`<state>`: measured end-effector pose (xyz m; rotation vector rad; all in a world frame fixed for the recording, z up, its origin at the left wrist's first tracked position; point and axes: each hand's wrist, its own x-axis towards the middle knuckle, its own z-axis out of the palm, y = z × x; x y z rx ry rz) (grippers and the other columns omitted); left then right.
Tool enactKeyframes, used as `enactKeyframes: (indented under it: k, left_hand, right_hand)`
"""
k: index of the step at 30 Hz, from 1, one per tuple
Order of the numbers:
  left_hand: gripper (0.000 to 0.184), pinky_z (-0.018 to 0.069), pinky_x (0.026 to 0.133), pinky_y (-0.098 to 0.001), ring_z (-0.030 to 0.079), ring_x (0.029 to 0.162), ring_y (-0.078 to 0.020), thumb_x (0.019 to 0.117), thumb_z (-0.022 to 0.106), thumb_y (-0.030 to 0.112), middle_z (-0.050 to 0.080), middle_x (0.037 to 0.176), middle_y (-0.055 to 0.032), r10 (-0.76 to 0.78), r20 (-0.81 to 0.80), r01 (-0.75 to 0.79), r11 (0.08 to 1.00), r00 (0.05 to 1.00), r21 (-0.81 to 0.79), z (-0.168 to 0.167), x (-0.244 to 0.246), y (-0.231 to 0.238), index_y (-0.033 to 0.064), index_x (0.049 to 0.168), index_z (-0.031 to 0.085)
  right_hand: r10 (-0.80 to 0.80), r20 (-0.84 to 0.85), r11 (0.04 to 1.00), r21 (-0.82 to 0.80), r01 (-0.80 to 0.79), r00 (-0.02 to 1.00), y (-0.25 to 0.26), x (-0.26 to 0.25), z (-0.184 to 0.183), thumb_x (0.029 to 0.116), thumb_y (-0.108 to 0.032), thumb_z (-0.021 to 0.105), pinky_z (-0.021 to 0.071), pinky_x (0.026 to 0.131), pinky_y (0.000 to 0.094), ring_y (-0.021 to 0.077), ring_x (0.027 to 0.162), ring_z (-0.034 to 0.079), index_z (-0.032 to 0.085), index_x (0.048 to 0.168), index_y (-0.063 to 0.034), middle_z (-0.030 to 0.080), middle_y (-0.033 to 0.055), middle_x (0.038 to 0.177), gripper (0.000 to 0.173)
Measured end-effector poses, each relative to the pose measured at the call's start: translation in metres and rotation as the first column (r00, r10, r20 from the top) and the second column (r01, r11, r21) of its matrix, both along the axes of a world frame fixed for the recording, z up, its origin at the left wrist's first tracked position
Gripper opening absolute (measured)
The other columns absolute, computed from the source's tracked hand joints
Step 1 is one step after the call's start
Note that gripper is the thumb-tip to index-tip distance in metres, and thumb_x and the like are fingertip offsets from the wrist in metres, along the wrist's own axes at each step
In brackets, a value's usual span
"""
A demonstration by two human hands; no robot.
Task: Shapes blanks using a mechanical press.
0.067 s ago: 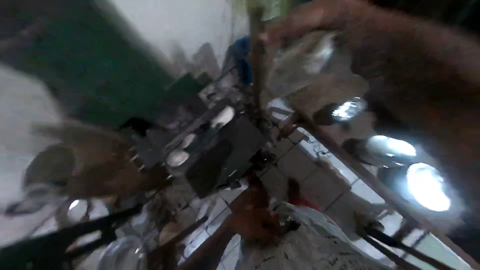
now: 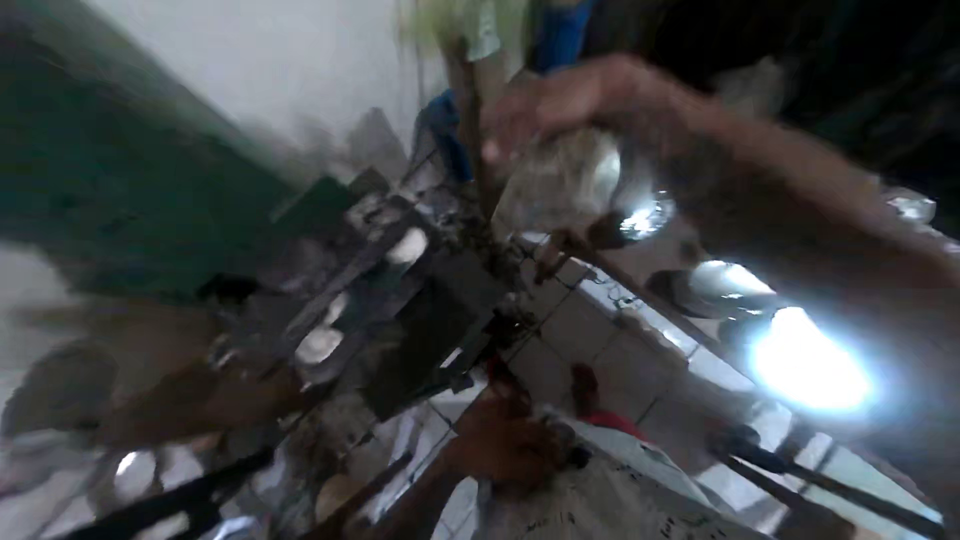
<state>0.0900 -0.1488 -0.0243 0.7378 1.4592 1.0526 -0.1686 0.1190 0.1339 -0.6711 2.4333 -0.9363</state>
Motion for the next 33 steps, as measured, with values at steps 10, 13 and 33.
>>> enactKeyframes:
  k: [10, 13, 33]
  left_hand:
    - [0.043, 0.0509, 0.102, -0.0569, 0.059, 0.123, -0.0384, 0.1038, 0.060, 0.032, 0.051, 0.143, -0.0261, -0.070, -0.632, -0.205, 0.913, 0.772, -0.352, -0.015, -0.145, 0.294, 0.0029, 0.135, 0.060]
    - [0.040, 0.0521, 0.094, -0.0595, 0.065, 0.108, -0.0394, 0.1042, 0.058, 0.032, 0.062, 0.122, -0.0280, -0.232, -0.694, -0.103, 0.908, 0.682, -0.405, -0.023, -0.189, 0.371, -0.0030, 0.124, 0.063]
    - [0.057, 0.0427, 0.099, -0.0749, 0.055, 0.123, -0.0549, 0.0979, 0.069, 0.041, 0.055, 0.133, -0.0371, -0.454, -0.788, 0.064, 0.879, 0.416, -0.472, -0.072, -0.314, 0.378, -0.0045, 0.131, 0.060]
  right_hand:
    - [-0.623, 0.371, 0.772, 0.431, 0.467, 0.689, 0.183, 0.412, -0.307, 0.0922, -0.053, 0.068, 0.0305, 0.115, 0.0698, 0.0427, 0.145, 0.040, 0.043, 0.155, -0.0176, 0.045, 0.0174, 0.157, 0.076]
    - [-0.643, 0.412, 0.759, 0.455, 0.466, 0.645, 0.197, 0.430, -0.348, 0.0906, -0.055, 0.069, 0.0362, 0.112, 0.0696, 0.0452, 0.142, 0.044, 0.049, 0.152, -0.0145, 0.046, 0.0203, 0.156, 0.076]
    - [-0.803, -0.560, 0.207, 0.058, 0.977, 0.204, 0.230, 0.429, -0.245, 0.0959, -0.051, 0.066, 0.0399, 0.116, 0.0575, 0.0366, 0.117, 0.067, 0.072, 0.118, -0.0027, 0.073, 0.0168, 0.116, 0.053]
